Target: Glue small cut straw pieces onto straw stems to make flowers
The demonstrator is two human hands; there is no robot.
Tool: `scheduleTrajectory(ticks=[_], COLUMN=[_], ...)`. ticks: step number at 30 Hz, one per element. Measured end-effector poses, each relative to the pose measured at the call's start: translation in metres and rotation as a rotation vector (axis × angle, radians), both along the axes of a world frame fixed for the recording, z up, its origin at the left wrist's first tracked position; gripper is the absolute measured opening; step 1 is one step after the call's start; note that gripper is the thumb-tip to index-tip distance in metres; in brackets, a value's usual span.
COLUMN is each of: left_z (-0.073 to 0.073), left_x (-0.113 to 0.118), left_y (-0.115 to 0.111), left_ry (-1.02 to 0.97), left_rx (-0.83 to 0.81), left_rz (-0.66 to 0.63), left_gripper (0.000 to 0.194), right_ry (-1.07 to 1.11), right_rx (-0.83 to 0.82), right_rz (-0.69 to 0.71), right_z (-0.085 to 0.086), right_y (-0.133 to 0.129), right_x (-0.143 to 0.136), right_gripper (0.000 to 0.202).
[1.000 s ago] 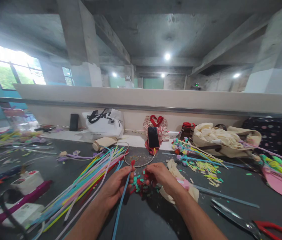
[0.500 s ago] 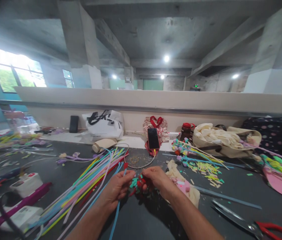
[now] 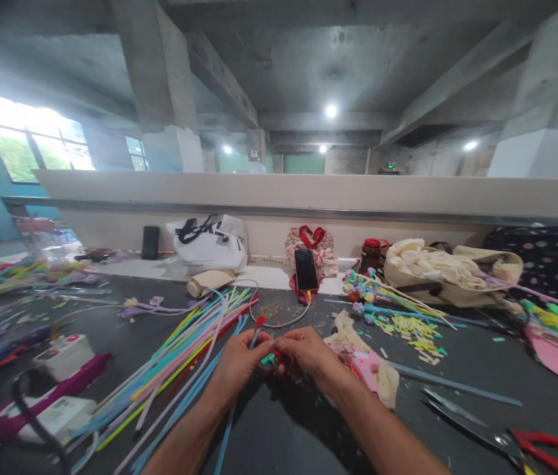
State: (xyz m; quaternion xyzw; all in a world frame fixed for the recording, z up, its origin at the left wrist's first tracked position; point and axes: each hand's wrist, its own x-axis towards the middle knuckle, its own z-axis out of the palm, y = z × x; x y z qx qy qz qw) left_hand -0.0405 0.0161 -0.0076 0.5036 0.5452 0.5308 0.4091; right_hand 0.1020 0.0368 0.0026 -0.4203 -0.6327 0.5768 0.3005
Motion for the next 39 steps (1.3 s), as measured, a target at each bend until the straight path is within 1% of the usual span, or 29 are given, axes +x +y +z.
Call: scheduleTrajectory(ticks=[4, 10, 14, 20, 25, 27, 30, 33, 36, 37, 39], left_z=[0.002, 0.003, 0.001, -0.003, -0.008, -0.009, -0.01, -0.007, -0.003, -0.001, 0.001], left_x=[-0.003, -0.008, -0.011, -0.013, -0.014, -0.015, -0.016, -0.018, -0.019, -0.02, -0.021], left_y=[-0.001, -0.001, 0.002, 0.003, 0.004, 0.005, 0.006, 0.004, 0.003, 0.002, 0.002], left_ry=[0.075, 0.104, 0.111, 0.14, 0.186, 0.211, 0.248, 0.289, 0.336, 0.352, 0.381], left_rx=[0.013, 0.004, -0.035, -0.081, -0.064, -0.059, -0.059, -0.054, -0.037, -0.028, -0.015], left_rz=[0.038, 0.048, 0.038, 0.008, -0.007, -0.006, -0.001, 0.004, 0.018, 0.025, 0.039], left_gripper=[0.013, 0.008, 0.013, 0.019, 0.02, 0.021, 0.023, 0.024, 0.025, 0.025, 0.024], right_ry=[-0.032, -0.117, -0.187, -0.294, -0.374, -0.394, -0.413, -0.445, -0.489, -0.507, -0.618], right_rx=[0.06, 0.19, 0.274, 0.469, 0.565, 0.587, 0.631, 0.655, 0.676, 0.699, 0.815], right_rz=[-0.02, -0.116, -0.143, -0.175, -0.205, -0.181, -0.128, -0.076, -0.003, 0.025, 0.09], right_z=[0.002, 0.006, 0.007, 0.012, 0.007, 0.006, 0.008, 0.009, 0.007, 0.006, 0.002], right_y=[0.0, 0.003, 0.005, 0.004, 0.007, 0.008, 0.007, 0.005, 0.003, 0.002, 0.0], right_x=[0.002, 0.007, 0.01, 0.015, 0.016, 0.015, 0.016, 0.019, 0.018, 0.017, 0.013], right_gripper=[0.017, 0.011, 0.009, 0.016, 0.024, 0.024, 0.016, 0.02, 0.018, 0.017, 0.016])
